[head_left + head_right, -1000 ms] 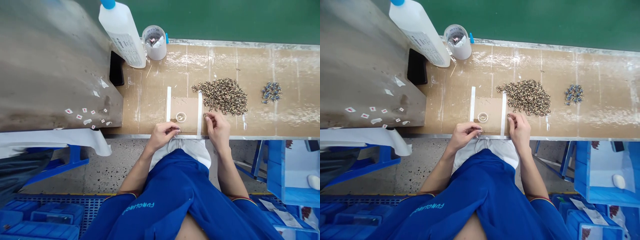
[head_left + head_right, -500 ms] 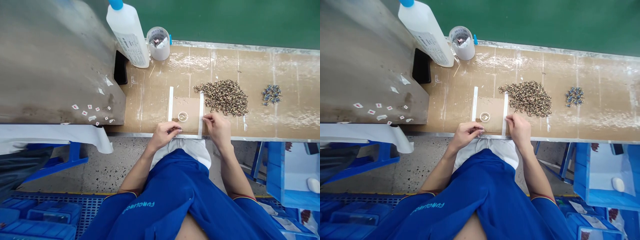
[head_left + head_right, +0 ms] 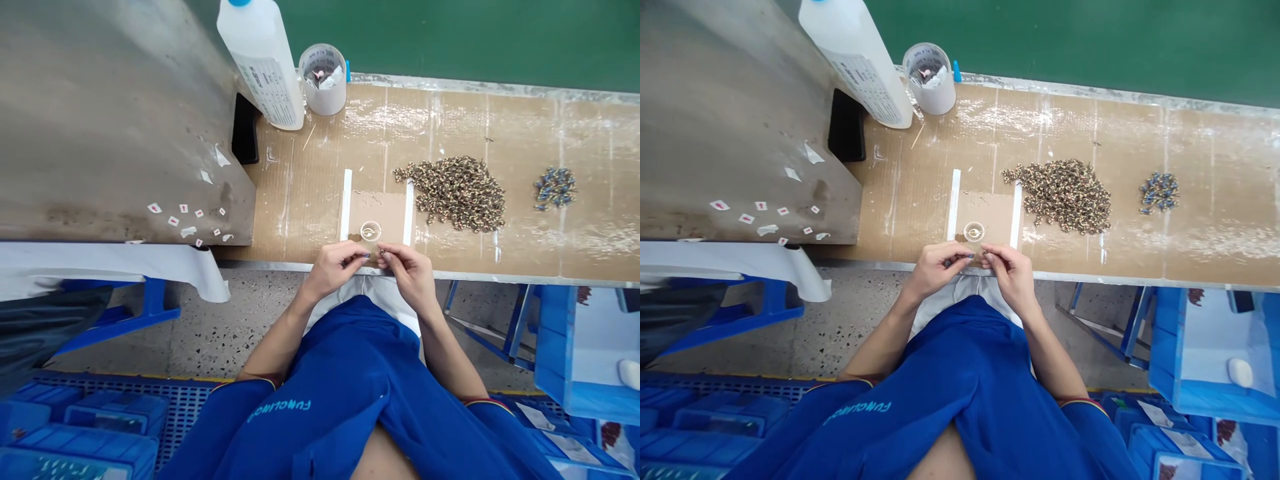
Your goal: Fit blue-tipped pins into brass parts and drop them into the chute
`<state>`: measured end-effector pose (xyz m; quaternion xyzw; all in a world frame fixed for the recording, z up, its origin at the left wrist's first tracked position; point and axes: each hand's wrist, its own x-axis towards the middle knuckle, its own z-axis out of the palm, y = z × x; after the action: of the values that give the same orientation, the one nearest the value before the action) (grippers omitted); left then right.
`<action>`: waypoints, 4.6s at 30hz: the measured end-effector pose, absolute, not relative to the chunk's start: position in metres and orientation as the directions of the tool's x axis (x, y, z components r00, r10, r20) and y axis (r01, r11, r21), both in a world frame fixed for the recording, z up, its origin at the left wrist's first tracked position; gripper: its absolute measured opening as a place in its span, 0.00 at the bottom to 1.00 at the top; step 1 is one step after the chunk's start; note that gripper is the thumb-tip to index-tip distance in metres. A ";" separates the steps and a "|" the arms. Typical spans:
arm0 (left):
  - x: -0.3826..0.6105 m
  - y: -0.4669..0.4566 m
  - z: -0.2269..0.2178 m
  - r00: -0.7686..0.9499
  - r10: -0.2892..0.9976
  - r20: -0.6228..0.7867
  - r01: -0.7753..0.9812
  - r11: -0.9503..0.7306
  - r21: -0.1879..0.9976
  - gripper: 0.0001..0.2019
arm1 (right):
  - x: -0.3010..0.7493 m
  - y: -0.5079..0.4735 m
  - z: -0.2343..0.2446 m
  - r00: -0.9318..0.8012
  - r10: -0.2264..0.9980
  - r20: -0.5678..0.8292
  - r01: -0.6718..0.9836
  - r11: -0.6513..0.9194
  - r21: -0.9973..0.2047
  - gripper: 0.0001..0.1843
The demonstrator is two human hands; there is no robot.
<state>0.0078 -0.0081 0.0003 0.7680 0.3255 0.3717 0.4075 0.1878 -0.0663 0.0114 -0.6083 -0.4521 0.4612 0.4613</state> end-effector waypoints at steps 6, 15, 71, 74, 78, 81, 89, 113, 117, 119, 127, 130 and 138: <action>0.012 -0.011 0.000 0.483 0.820 0.308 0.231 -0.458 0.858 0.06 | 0.178 -0.068 0.008 0.263 0.932 -0.248 -0.049 -0.244 -0.969 0.20; 0.011 -0.010 -0.001 0.503 0.804 0.316 0.218 -0.473 0.854 0.06 | 0.175 -0.067 0.006 0.236 0.937 -0.257 -0.024 -0.259 -0.966 0.20; 0.005 -0.004 0.004 0.561 0.814 0.149 0.210 -0.315 0.926 0.11 | 0.188 -0.061 0.009 -0.010 0.973 -0.232 0.015 -0.232 -0.973 0.19; 0.003 -0.002 0.003 0.604 0.775 0.183 0.178 -0.356 0.917 0.10 | 0.194 -0.058 0.011 -0.112 0.961 -0.252 0.037 -0.249 -0.968 0.18; 0.001 -0.002 0.002 0.634 0.748 0.194 0.176 -0.384 0.906 0.09 | 0.197 -0.055 0.013 -0.185 0.951 -0.249 0.109 -0.232 -0.967 0.14; 0.003 -0.004 0.003 0.610 0.774 0.170 0.212 -0.366 0.906 0.10 | 0.191 -0.058 0.010 -0.102 0.972 -0.210 0.162 -0.192 -0.968 0.11; 0.003 -0.005 0.002 0.587 0.789 0.184 0.183 -0.351 0.919 0.10 | 0.182 -0.064 0.004 -0.062 0.982 -0.178 0.143 -0.168 -0.975 0.10; 0.007 -0.007 0.004 0.577 0.804 0.142 0.212 -0.315 0.925 0.12 | 0.192 -0.059 0.005 -0.085 0.978 -0.190 0.059 -0.185 -0.981 0.14; 0.006 -0.007 0.001 0.568 0.797 0.204 0.197 -0.373 0.907 0.12 | 0.190 -0.060 0.005 -0.096 0.980 -0.175 0.160 -0.159 -0.974 0.11; 0.007 -0.007 0.002 0.566 0.798 0.205 0.177 -0.361 0.916 0.11 | 0.187 -0.061 0.004 -0.081 0.984 -0.156 0.215 -0.136 -0.967 0.10; 0.008 -0.001 0.009 0.562 0.821 0.102 0.147 -0.220 0.964 0.11 | 0.178 -0.065 0.000 0.078 0.981 -0.179 0.137 -0.188 -0.973 0.13; 0.007 0.000 0.008 0.547 0.834 0.072 0.140 -0.176 0.974 0.11 | 0.179 -0.064 0.001 0.094 0.976 -0.197 0.074 -0.204 -0.976 0.16; 0.007 -0.004 0.006 0.557 0.828 0.070 0.146 -0.181 0.973 0.10 | 0.181 -0.063 0.006 0.096 0.975 -0.201 0.013 -0.203 -0.979 0.20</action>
<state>0.0074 -0.0040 0.0058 0.6998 0.3478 0.3173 0.5372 0.1806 -0.0625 0.0057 -0.5770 -0.4281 0.5182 0.4640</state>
